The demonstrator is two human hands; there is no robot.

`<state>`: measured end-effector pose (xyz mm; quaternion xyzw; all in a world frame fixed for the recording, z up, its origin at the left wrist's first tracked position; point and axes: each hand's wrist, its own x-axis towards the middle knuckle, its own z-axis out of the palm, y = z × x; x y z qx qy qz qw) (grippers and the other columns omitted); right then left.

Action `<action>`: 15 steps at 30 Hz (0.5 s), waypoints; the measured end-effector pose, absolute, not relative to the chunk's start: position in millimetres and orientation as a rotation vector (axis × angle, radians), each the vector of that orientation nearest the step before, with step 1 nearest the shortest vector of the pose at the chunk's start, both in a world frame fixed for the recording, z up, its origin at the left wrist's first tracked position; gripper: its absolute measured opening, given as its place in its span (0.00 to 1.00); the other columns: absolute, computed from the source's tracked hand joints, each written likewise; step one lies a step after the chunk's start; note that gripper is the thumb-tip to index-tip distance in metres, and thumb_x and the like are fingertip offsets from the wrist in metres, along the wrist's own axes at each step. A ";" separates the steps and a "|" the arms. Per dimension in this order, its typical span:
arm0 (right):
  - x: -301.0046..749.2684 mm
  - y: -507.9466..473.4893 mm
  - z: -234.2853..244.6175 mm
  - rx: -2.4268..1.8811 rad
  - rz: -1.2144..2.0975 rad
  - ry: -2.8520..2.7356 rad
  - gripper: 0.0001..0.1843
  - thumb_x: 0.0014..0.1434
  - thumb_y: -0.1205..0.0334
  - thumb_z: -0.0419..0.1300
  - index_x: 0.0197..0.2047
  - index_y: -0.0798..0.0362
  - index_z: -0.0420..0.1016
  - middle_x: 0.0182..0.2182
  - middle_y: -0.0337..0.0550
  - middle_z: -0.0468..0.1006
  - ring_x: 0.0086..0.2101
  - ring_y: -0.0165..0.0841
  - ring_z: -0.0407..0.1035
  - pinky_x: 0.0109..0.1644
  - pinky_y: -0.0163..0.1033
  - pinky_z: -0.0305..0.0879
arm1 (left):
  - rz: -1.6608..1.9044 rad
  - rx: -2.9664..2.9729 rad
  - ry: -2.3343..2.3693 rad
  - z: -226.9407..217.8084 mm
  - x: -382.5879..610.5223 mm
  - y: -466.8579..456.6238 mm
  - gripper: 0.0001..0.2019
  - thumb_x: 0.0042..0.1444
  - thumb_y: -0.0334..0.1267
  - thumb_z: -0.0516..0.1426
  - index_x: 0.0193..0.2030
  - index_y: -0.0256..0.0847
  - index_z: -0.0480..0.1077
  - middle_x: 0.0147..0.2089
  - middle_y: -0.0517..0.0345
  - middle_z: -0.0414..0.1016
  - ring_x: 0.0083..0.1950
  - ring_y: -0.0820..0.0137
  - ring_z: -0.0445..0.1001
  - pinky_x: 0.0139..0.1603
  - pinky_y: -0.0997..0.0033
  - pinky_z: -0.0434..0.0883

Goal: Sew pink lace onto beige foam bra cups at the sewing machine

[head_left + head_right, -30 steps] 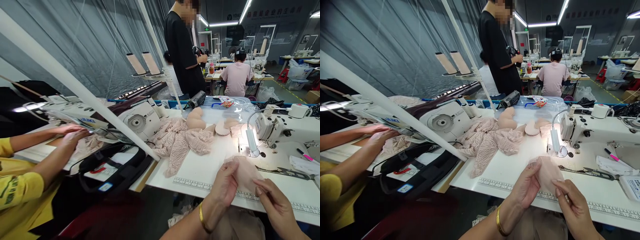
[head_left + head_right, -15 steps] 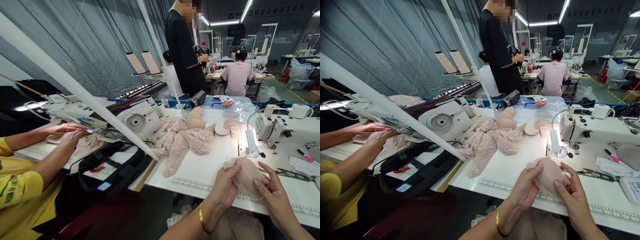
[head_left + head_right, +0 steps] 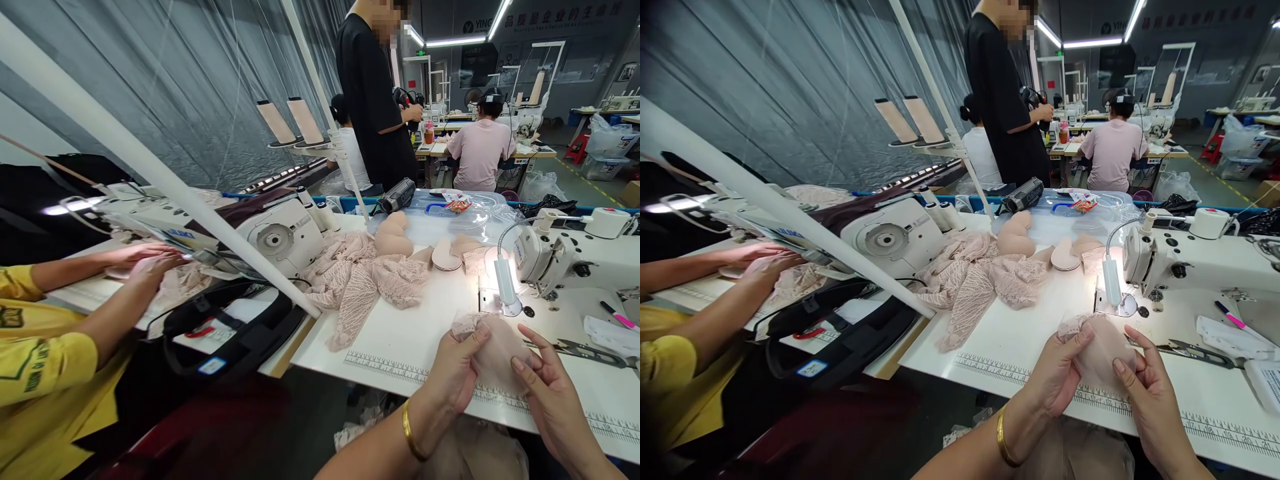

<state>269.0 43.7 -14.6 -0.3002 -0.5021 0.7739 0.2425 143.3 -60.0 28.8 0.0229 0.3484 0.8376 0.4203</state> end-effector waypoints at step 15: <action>264.6 46.4 -5.3 -0.882 2.132 -1.262 0.46 0.48 0.44 0.80 0.67 0.41 0.72 0.39 0.40 0.84 0.40 0.39 0.78 0.46 0.43 0.76 | 2.064 0.037 0.912 28.9 137.6 -48.4 0.30 0.41 0.47 0.80 0.48 0.32 0.85 0.47 0.42 0.85 0.49 0.61 0.79 0.56 0.64 0.74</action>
